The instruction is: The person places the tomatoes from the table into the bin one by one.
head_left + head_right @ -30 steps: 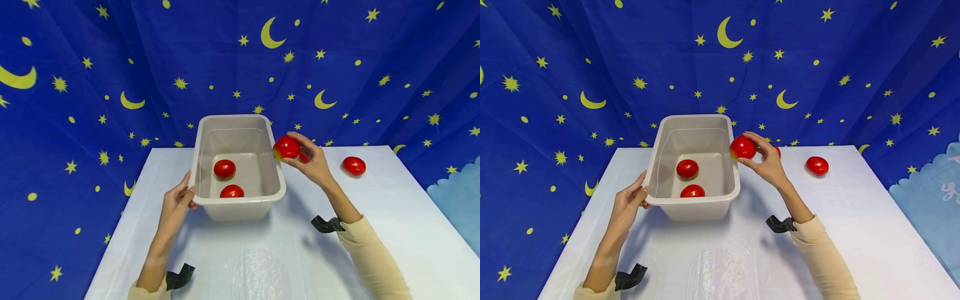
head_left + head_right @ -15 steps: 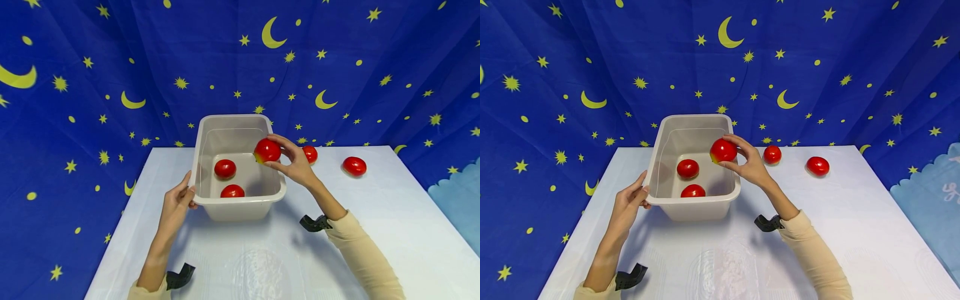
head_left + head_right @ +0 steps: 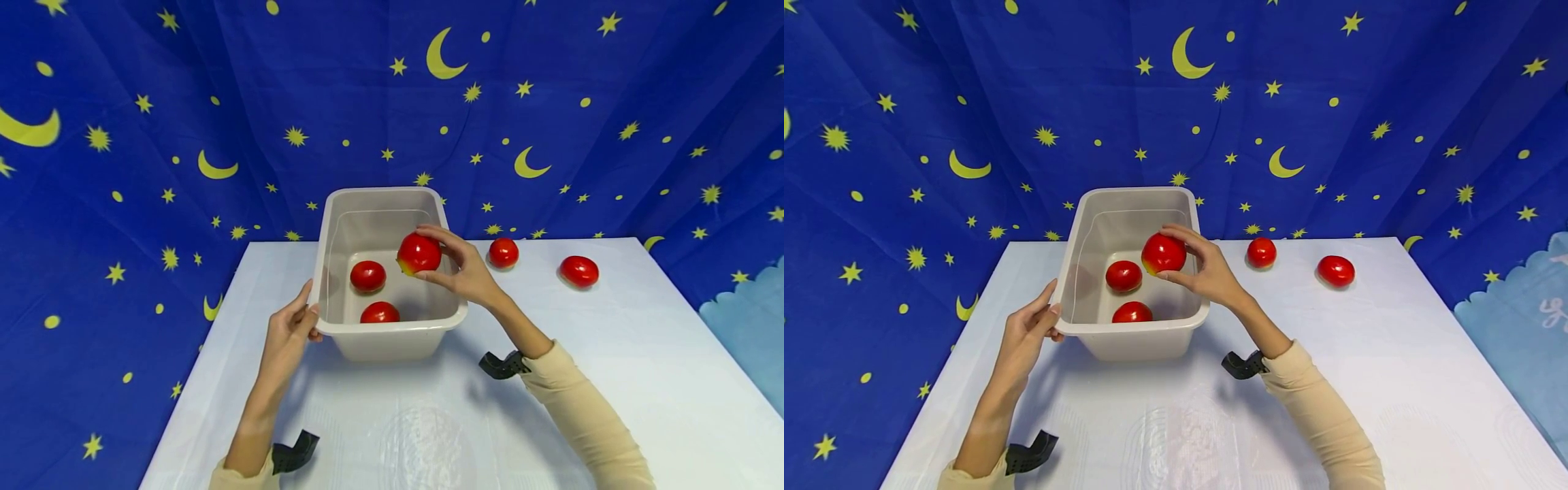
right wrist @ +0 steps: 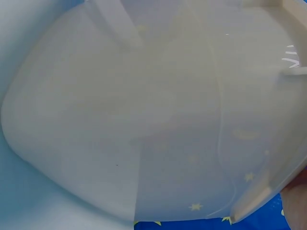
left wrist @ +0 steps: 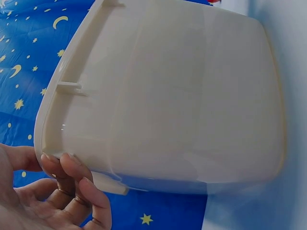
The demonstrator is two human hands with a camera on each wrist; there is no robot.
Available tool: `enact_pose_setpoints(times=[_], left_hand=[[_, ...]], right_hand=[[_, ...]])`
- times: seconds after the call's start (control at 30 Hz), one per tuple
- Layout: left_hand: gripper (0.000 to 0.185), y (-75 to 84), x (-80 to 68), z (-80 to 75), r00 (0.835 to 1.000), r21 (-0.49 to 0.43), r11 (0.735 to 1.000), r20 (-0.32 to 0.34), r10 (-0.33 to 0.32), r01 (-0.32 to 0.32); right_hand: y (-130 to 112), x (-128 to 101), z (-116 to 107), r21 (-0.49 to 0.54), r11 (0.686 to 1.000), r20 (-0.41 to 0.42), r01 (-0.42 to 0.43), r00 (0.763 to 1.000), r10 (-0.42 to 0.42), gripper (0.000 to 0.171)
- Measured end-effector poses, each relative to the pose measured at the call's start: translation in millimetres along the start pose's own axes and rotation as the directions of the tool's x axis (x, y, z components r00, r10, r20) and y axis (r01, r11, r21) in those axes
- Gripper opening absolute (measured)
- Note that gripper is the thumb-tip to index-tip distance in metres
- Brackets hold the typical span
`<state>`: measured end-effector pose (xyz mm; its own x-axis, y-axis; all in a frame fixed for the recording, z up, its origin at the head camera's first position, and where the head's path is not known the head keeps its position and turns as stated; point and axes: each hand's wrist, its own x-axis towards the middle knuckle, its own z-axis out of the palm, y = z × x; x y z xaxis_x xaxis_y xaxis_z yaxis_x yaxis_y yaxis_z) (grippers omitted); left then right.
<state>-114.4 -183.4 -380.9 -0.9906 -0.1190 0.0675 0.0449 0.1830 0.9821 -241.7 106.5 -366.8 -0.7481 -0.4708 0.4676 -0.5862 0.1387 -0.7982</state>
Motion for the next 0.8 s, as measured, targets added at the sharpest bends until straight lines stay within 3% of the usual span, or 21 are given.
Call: enact_pose_setpoints(times=[0.8], left_hand=[[0.051, -1.0, 0.0, 0.2, 1.0, 0.007, 1.0, 0.004, 0.013, -0.013]], right_hand=[[-1.5, -0.1, 0.9, -0.031, 0.999, 0.021, 0.031, 0.999, -0.03, 0.065]])
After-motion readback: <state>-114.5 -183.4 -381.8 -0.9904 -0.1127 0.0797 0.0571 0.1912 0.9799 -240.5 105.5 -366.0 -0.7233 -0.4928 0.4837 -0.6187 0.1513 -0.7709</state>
